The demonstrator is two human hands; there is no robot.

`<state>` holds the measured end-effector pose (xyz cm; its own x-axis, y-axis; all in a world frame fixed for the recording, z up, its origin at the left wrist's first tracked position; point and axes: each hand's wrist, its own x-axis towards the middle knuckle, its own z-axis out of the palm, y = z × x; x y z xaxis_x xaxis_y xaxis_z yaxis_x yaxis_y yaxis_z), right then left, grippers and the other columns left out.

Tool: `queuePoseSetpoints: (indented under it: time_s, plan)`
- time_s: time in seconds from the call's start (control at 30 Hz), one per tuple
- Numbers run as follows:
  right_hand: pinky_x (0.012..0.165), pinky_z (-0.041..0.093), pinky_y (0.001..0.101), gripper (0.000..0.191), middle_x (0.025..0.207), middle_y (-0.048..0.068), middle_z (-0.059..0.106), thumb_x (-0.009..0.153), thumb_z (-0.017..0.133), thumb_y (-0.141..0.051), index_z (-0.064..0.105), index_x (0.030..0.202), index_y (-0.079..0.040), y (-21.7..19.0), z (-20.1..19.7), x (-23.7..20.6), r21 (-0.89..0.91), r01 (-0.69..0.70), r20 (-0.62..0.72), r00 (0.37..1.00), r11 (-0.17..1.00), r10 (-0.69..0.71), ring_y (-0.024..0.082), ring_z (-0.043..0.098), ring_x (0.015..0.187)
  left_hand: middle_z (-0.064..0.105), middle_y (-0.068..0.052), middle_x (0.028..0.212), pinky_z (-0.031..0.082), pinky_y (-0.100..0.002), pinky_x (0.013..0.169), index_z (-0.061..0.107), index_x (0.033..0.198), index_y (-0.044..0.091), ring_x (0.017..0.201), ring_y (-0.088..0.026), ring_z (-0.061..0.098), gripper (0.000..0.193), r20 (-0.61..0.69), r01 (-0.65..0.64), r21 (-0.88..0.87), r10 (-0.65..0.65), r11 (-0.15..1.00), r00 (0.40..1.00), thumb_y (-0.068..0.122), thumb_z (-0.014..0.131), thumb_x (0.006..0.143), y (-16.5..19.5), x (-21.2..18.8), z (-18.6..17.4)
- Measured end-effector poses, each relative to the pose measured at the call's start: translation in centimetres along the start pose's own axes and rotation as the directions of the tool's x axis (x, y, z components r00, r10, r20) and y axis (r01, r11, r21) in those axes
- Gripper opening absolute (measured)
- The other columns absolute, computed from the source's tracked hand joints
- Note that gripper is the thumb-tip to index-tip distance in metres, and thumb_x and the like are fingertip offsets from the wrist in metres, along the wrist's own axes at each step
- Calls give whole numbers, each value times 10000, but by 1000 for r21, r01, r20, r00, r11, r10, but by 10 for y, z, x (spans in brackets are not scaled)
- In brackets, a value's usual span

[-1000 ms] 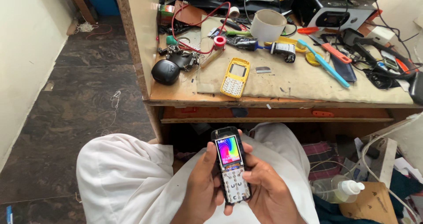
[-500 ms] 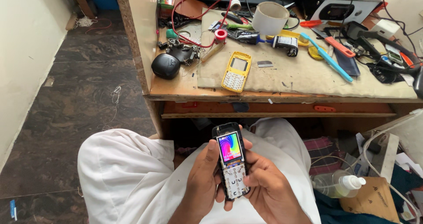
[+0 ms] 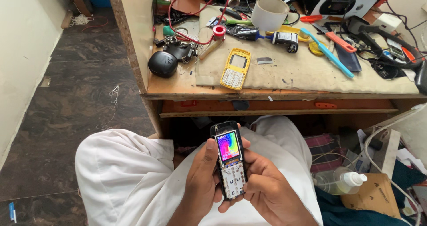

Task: The person disassembles a feature phone, separating the housing from the keypad and circuit board, then handles a small component and a SIM card, inserts the SIM card and battery into the phone, reassembles the housing, and powers the phone on, with the screen and keypad lights visible.

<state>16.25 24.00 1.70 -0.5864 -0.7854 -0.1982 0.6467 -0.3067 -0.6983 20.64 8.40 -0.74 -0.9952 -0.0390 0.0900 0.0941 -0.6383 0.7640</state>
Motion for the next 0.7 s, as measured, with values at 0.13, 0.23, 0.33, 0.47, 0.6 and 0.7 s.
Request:
queuePoseSetpoints:
  time_s: [0.13, 0.23, 0.33, 0.47, 0.6, 0.7]
  plan:
    - [754, 654, 512, 557, 1053, 259, 694, 764, 445, 95, 476, 1321, 100, 2, -1, 1, -36, 8, -15, 1000, 999, -8, 339, 746, 876, 678, -117, 1208, 554, -210, 668, 478, 1473, -34, 836, -87, 669, 711, -2, -14, 32, 14, 999, 1000, 526, 335, 1060, -1, 0, 1]
    - [748, 653, 506, 507, 1010, 244, 703, 821, 465, 60, 486, 1325, 104, 2, -2, 1, -85, 11, -38, 999, 996, -14, 322, 747, 853, 677, -122, 1214, 546, -213, 686, 472, 1482, -40, 846, -93, 664, 712, 6, -32, 36, 32, 999, 999, 523, 333, 1069, -2, 1, 2]
    - [754, 653, 496, 511, 988, 234, 718, 829, 474, 11, 498, 1332, 94, 2, -1, 0, -79, 25, -26, 999, 997, -27, 309, 756, 835, 672, -124, 1225, 549, -221, 720, 460, 1492, -39, 870, -96, 660, 712, 4, -32, 25, 32, 999, 999, 519, 333, 1069, -1, 1, 2]
    - [760, 650, 495, 468, 973, 240, 720, 863, 523, -28, 507, 1310, 108, 1, 0, -1, -107, 6, -55, 998, 994, -12, 311, 758, 825, 672, -128, 1222, 562, -236, 761, 457, 1488, -42, 896, -105, 670, 714, -3, -31, 26, 31, 999, 1000, 517, 332, 1062, -1, 2, 3]
    - [751, 653, 496, 479, 970, 227, 726, 846, 528, -36, 510, 1304, 104, 1, 1, -1, -104, 6, -68, 998, 995, -13, 306, 758, 816, 668, -129, 1223, 556, -236, 746, 455, 1494, -42, 878, -107, 664, 714, 1, -33, 18, 33, 999, 999, 517, 337, 1066, -1, 1, 3]
    - [754, 651, 488, 483, 983, 232, 727, 854, 537, -59, 511, 1306, 112, 2, 2, -1, -112, 12, -55, 998, 994, -19, 308, 760, 820, 660, -134, 1228, 557, -242, 748, 446, 1495, -48, 885, -112, 663, 711, 13, -39, -3, 39, 999, 999, 512, 343, 1070, -1, 1, 2]
